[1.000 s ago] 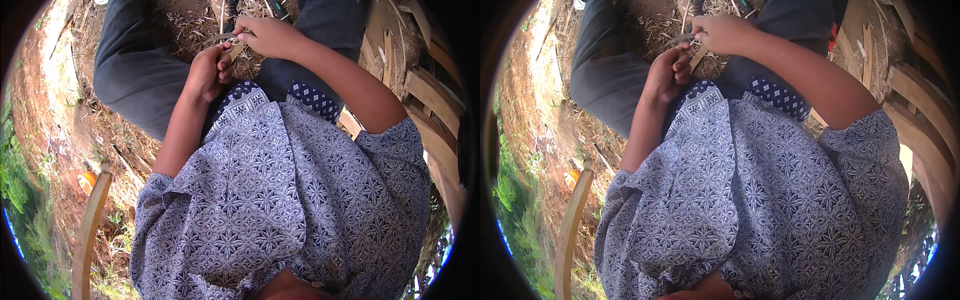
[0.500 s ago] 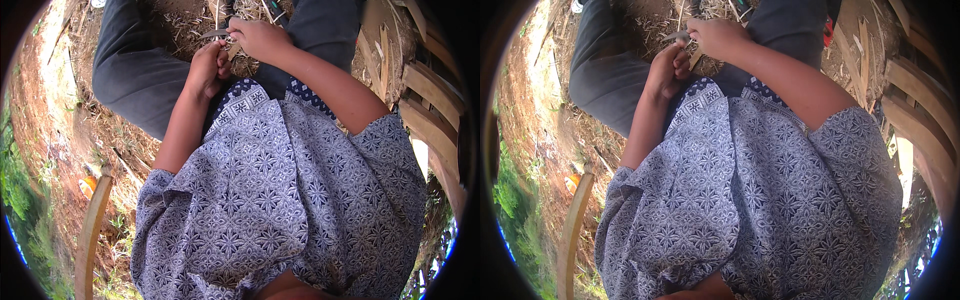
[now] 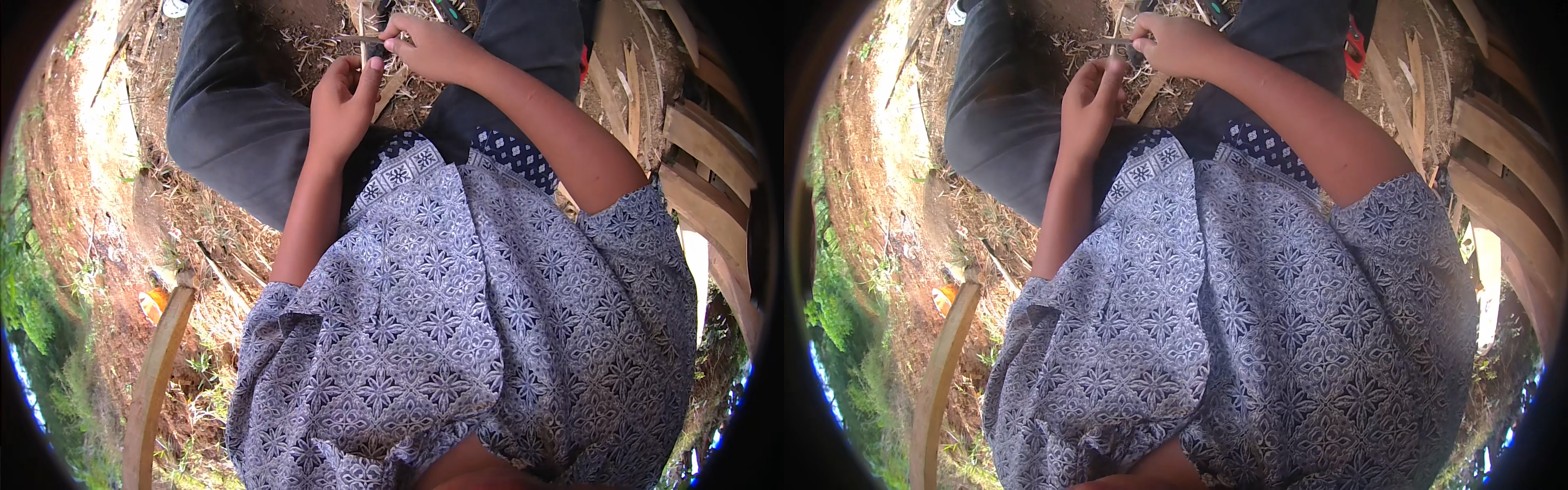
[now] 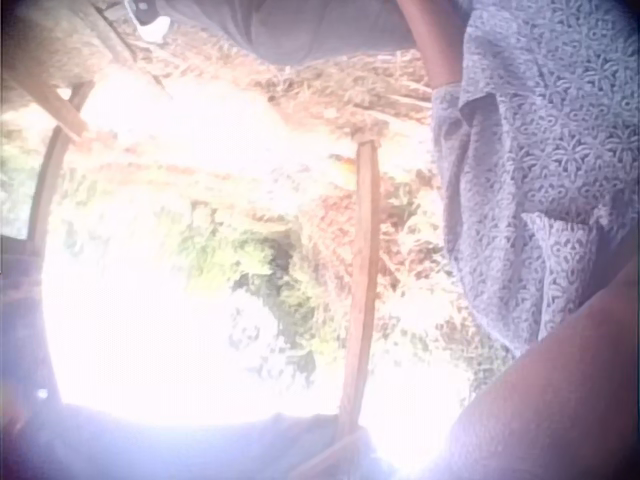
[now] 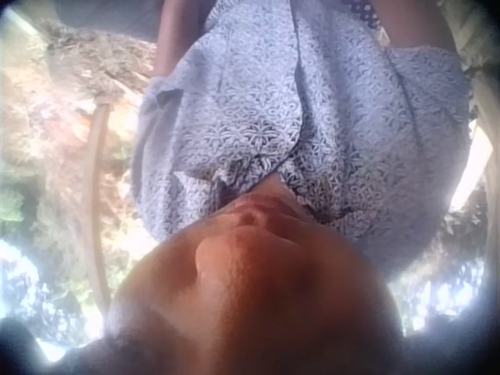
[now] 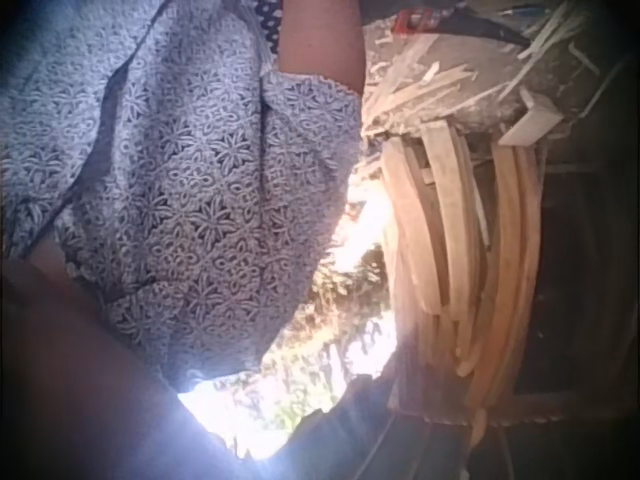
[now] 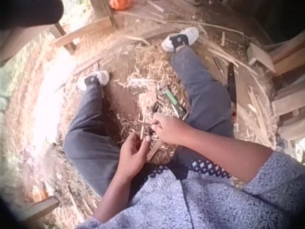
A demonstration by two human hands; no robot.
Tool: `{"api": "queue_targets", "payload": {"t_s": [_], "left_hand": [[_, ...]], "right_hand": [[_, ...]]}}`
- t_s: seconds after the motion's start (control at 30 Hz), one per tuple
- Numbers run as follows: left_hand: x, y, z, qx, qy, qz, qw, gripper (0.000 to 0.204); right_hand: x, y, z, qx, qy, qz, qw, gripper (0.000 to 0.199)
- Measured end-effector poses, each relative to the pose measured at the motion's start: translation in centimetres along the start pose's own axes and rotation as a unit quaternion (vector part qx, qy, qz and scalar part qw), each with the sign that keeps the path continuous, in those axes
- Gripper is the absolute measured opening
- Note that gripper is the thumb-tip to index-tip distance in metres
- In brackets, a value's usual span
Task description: The person sits on the ground and uses a small knife to shave thin strips from a wooden stick. They hold the stick with one hand and carefully scrape the surface with the knife, producing wood shavings that accumulate on the ground.
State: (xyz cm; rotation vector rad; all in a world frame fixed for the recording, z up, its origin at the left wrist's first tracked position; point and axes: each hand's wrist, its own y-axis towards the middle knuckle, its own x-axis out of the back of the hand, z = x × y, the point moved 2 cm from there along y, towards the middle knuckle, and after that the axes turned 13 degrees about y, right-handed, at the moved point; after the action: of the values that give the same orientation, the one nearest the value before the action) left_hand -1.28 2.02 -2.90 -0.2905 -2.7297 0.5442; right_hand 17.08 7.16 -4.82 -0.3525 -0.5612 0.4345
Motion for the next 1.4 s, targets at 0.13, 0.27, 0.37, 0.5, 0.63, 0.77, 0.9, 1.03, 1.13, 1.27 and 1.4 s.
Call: {"api": "queue_targets", "payload": {"t_s": [0.13,0.27,0.37,0.5,0.63,0.77,0.9,1.03,1.13,1.27,1.4], "left_hand": [[0.2,0.2,-1.2,-0.139,0.320,-0.120,0.929,0.030],[0.3,1.0,-2.2,-0.127,0.455,-0.162,0.866,0.020],[0.7,1.3,-2.7,-0.111,0.480,-0.176,0.852,0.019],[0.5,1.4,-2.5,-0.112,0.470,-0.180,0.857,0.020],[0.0,1.6,-2.1,-0.152,0.482,-0.207,0.838,0.020],[0.0,1.7,-2.7,-0.108,0.471,-0.173,0.858,0.019],[-0.7,1.6,-2.7,-0.190,0.486,-0.202,0.829,0.016],[-0.1,1.6,-3.1,-0.165,0.479,-0.208,0.837,0.015],[0.1,1.1,-3.3,-0.130,0.474,-0.179,0.852,0.016],[-0.1,1.1,-3.4,-0.145,0.473,-0.183,0.849,0.018],[-0.4,1.3,-3.6,-0.147,0.474,-0.173,0.851,0.019]], "right_hand": [[0.1,0.9,0.6,0.001,0.020,-0.009,1.000,0.025],[0.6,1.3,2.1,-0.020,0.012,0.014,1.000,0.022],[1.4,0.1,4.5,-0.022,-0.006,0.022,1.000,0.020],[0.7,0.3,3.6,0.055,-0.014,-0.017,0.998,0.021],[1.1,1.2,4.7,0.011,-0.040,-0.006,0.999,0.026],[0.3,1.8,3.0,0.026,-0.062,-0.049,0.997,0.023],[1.3,3.9,-0.4,-0.034,-0.084,-0.060,0.994,0.023],[3.0,2.8,-0.5,-0.021,-0.028,-0.045,0.998,0.021],[3.6,0.5,1.8,-0.004,0.033,-0.027,0.999,0.025],[3.4,-0.8,3.5,0.043,0.015,-0.019,0.999,0.025],[2.7,-0.3,3.0,0.044,0.001,-0.047,0.998,0.026]]}}
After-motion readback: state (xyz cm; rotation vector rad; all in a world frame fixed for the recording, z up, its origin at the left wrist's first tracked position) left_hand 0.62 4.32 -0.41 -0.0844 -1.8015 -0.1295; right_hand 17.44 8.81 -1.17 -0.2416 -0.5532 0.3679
